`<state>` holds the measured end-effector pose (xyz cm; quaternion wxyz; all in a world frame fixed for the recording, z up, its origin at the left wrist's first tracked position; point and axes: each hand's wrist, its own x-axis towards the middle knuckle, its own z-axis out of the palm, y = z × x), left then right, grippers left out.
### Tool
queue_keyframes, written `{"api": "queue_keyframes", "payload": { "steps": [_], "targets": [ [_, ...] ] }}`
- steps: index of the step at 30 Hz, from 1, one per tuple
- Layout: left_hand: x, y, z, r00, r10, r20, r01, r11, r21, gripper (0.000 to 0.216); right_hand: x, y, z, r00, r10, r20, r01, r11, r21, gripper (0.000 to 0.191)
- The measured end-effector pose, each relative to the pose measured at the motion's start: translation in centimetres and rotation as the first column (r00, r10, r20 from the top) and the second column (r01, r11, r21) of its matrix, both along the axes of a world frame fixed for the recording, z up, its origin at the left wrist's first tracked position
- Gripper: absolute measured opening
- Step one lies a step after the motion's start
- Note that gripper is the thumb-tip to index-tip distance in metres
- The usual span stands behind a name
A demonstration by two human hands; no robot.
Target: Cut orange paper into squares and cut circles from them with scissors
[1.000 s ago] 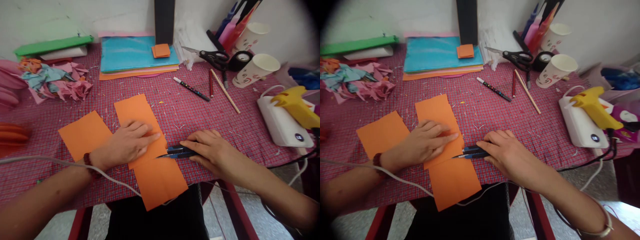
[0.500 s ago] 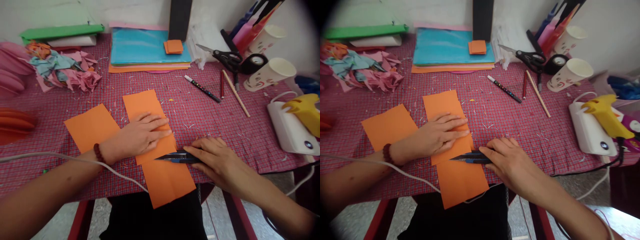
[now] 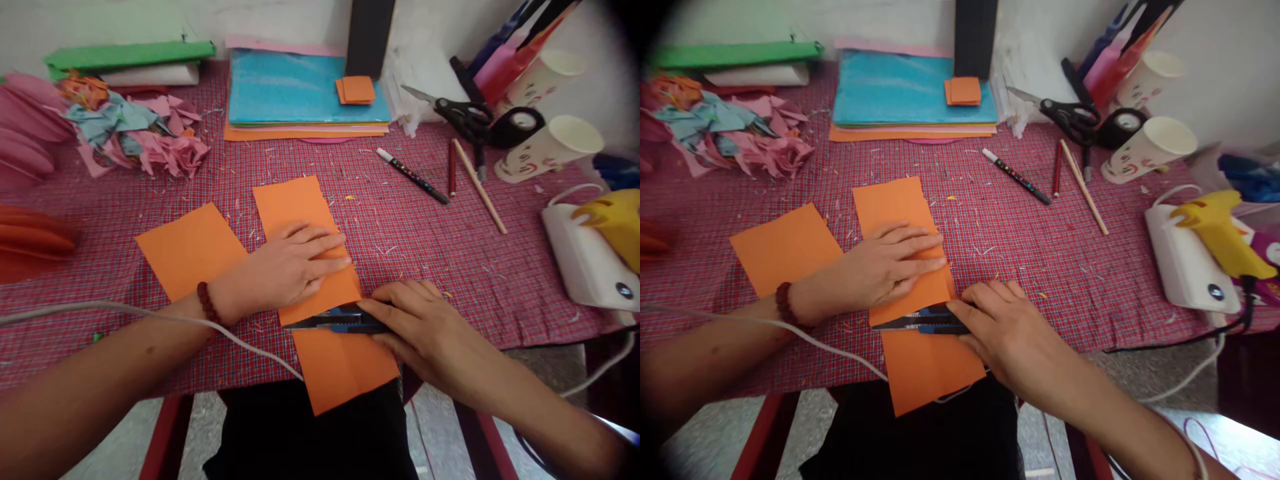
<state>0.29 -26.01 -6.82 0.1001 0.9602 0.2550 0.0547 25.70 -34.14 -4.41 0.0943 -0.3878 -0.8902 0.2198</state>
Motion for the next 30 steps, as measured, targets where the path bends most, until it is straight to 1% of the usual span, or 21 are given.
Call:
{"api": "queue_keyframes", "payload": {
  "steps": [4, 8, 9, 13, 18, 25, 30],
  "targets": [
    [-0.1, 0.0, -0.2, 1.000, 0.001, 0.023, -0.001, 1.000, 0.031, 0.039, -0.5, 0.1, 0.2, 1.000, 0.011, -0.005, -0.011, 1.000, 0.006, 0.027],
    [-0.1, 0.1, -0.2, 1.000, -0.016, 0.019, 0.015, 0.999, 0.040, 0.039, 1.2, -0.3, 0.4, 0.998, 0.063, 0.007, -0.062, 0.995, -0.078, 0.035],
    [-0.1, 0.1, -0.2, 1.000, -0.017, 0.016, 0.016, 0.999, 0.042, 0.039, 1.8, -0.4, 0.4, 0.999, 0.052, 0.002, -0.052, 0.996, -0.076, 0.037],
    [-0.1, 0.0, -0.2, 1.000, -0.010, 0.007, 0.009, 0.999, 0.042, 0.041, 3.6, -1.5, 0.5, 0.998, -0.063, -0.002, 0.063, 0.998, 0.016, 0.036],
    [-0.1, 0.1, -0.2, 1.000, -0.008, -0.001, 0.008, 0.999, 0.039, 0.042, 3.9, -2.6, 0.4, 0.988, -0.151, 0.021, 0.150, 0.988, 0.041, 0.036],
    [0.0, 0.1, 0.0, 1.000, -0.013, 0.000, 0.013, 0.997, 0.072, 0.040, 4.2, -2.6, 0.2, 0.979, -0.202, 0.024, 0.201, 0.979, 0.046, 0.035],
    [-0.1, 0.1, -0.3, 1.000, -0.017, 0.016, 0.015, 0.996, 0.091, 0.040, 4.6, -2.7, 0.4, 0.986, -0.167, 0.021, 0.167, 0.986, 0.008, 0.037]
  ]
}}
